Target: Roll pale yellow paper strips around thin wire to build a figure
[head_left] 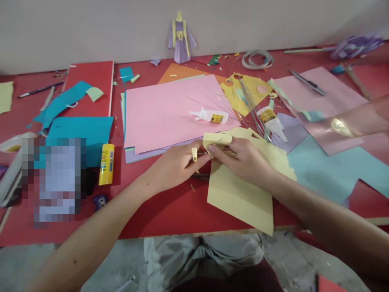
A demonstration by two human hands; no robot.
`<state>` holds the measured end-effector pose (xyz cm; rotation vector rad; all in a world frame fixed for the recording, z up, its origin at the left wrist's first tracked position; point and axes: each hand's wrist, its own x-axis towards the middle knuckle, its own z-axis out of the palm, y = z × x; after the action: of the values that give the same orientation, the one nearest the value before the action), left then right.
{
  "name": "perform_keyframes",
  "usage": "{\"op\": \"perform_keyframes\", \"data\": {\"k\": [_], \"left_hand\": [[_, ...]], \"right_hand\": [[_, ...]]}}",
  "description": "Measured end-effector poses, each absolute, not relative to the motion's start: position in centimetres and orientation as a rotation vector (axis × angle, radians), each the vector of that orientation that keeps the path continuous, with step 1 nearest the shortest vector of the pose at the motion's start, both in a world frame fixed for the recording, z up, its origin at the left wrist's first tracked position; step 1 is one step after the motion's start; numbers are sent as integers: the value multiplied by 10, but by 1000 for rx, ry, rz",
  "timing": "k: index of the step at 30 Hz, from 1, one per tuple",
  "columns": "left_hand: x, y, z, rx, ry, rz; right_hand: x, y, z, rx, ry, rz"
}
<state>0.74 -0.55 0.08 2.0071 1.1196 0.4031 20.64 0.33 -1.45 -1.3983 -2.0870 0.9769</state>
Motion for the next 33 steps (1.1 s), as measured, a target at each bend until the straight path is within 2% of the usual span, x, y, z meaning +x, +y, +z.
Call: {"op": "perform_keyframes", "data": {"k": [8,17,33], "left_hand": [[9,-5,-1,1775,1019,573],[10,-4,-5,1483,948,640],[10,-5,-11,1571,957,750]], "right_hand": [[202,4,-10,-1268,-1629,1345],[199,3,-7,-1223,-1533,1370],[204,9,-10,-1129,-1376,1331]]}}
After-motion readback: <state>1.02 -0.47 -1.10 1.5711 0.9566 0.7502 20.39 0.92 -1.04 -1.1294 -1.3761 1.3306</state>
